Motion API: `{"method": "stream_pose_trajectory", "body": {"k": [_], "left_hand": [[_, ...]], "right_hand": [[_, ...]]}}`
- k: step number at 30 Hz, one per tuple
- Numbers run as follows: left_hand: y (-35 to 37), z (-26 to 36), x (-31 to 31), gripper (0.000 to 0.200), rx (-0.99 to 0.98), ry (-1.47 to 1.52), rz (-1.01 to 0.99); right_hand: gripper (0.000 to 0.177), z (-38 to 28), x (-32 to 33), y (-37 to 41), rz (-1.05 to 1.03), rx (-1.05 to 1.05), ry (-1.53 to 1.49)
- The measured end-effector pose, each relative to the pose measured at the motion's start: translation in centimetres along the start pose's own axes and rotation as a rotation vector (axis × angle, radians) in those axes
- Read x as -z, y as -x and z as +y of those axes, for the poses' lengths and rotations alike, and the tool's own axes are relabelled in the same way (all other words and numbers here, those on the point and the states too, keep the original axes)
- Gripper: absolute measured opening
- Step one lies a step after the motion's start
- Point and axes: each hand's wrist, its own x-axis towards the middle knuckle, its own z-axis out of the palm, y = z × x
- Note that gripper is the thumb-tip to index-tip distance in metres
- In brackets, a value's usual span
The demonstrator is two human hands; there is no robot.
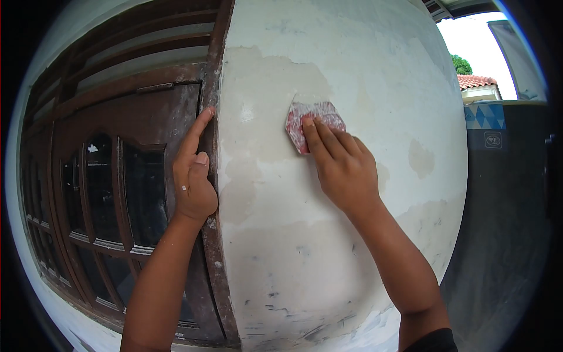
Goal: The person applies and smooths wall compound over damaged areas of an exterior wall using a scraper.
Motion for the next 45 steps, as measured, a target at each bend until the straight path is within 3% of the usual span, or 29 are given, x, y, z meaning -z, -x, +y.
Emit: {"method": "stream_pose_trajectory", "body": {"k": [7,9,10,12,13,15,17,20,27,29,31,36,45], "left_hand": [[0.0,-0.2,0.1,0.063,-0.008,0.013,-0.016],[-0.1,-0.2,0.0,0.063,-0.010,0.001,-0.011],[-0.1,-0.1,0.1,0.063,-0.010,-0.008,-0.007],[-0.1,-0.4,0.2,0.062,0.004,0.006,-0.024],[0.0,-0.3,0.3,0.062,0.012,0.023,-0.037],[0.8,1.4,0.5,0.063,0.076,0.058,-0.012],[3.8,4.2,0.8,0.067,0.186,0.128,0.037],[13.4,11.0,1.3,0.073,0.339,0.238,0.099],[26.9,18.1,-2.8,0.073,0.530,0.390,0.137],[29.1,20.1,-5.2,0.071,0.610,0.421,0.118],[32.5,24.0,-6.3,0.068,0.767,0.464,0.070],[37.3,30.6,-9.8,0.065,1.147,0.602,-0.058],[43.6,38.5,-22.3,0.066,1.350,0.692,-0.248]], "right_hand": [[0.043,-3.7,6.1,4.4,-0.012,-0.077,-0.110],[0.048,-4.6,8.9,5.1,-0.015,-0.272,-0.200],[0.048,-5.4,10.4,5.5,-0.017,-0.271,-0.206],[0.044,-7.4,13.4,7.0,-0.085,-0.759,-0.540],[0.044,-8.6,14.3,8.2,-0.094,-0.761,-0.544],[0.029,-11.2,15.9,10.5,0.057,-1.327,-0.898],[0.019,-13.2,18.2,11.8,0.124,-1.547,-0.996],[0.020,-15.6,20.8,14.4,0.213,-1.728,-1.142],[0.023,-17.2,26.4,21.5,-0.006,-2.013,-1.308],[0.019,-16.3,27.0,21.3,0.068,-2.111,-1.257],[0.025,-15.5,28.4,23.8,0.230,-2.296,-1.287],[0.029,-12.9,32.4,29.1,0.130,-2.404,-1.217],[0.029,-6.1,41.5,40.7,-0.105,-2.658,-0.961]]}}
